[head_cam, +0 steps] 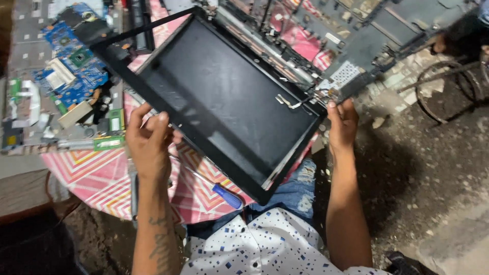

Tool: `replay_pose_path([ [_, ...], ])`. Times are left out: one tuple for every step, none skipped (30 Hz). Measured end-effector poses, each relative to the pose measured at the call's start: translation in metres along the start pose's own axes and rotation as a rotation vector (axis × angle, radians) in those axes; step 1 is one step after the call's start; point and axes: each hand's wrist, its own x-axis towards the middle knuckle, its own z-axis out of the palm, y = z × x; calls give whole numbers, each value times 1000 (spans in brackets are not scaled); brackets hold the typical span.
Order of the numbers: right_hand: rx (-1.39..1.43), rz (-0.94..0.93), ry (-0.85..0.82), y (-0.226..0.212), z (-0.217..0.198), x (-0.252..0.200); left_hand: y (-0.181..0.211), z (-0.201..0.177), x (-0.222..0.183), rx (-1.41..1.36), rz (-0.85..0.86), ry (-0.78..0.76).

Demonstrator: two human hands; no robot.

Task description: Reattaching a laptop screen bezel and adjusting internal components like hinges and cables.

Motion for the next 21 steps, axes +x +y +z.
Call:
replay_pose_path([
  [-11,1,12,18,-5,5,-8,-4,-1,-6,-9,-12],
  [-2,8,-12,36,-9,9,-14,-10,-3,6,-25,28],
  [8,14,-37,54,-13,13,-20,-16,-5,17,-41,68],
  [4,16,-34,59,-15,14,-21,-16,-6,17,-44,66],
  [7,10,-56,64,-16,15,-22,-17,-7,62,-38,70],
  [12,3,-78,68,-17,17,-22,-18,-8,109,-29,77],
  [11,4,-78,74,-17,19,-19,-15,-9,109,-31,76],
  [19,-21,-82,81,-18,20,-16,-14,-11,130,-31,83],
  [27,-46,-85,87,-19,20,-13,-12,-13,151,-32,90],
  [28,-45,-85,83,-18,20,-15,-13,-12,152,-32,90],
  [29,-49,-93,80,-17,20,-17,-14,-11,158,-34,93],
  [27,-49,-104,77,-18,18,-20,-16,-13,165,-41,98],
  [25,-45,-106,64,-16,15,-17,-13,-15,166,-46,100],
  [16,-49,-108,50,-13,13,-14,-10,-17,210,-39,90],
  [8,-54,-110,36,-10,12,-11,-7,-18,254,-33,80],
  [7,-54,-112,35,-10,12,-8,-6,-20,253,-33,82],
  [12,-64,-118,34,-10,11,-6,-4,-22,298,-30,87],
  [18,-73,-123,32,-9,10,-3,-2,-23,345,-26,93],
  [19,-74,-125,34,-9,11,-3,-2,-22,344,-25,95],
  [24,-70,-122,35,-11,11,-5,-2,-22,355,-8,87],
  [30,-66,-119,37,-12,11,-6,-2,-21,365,9,79],
])
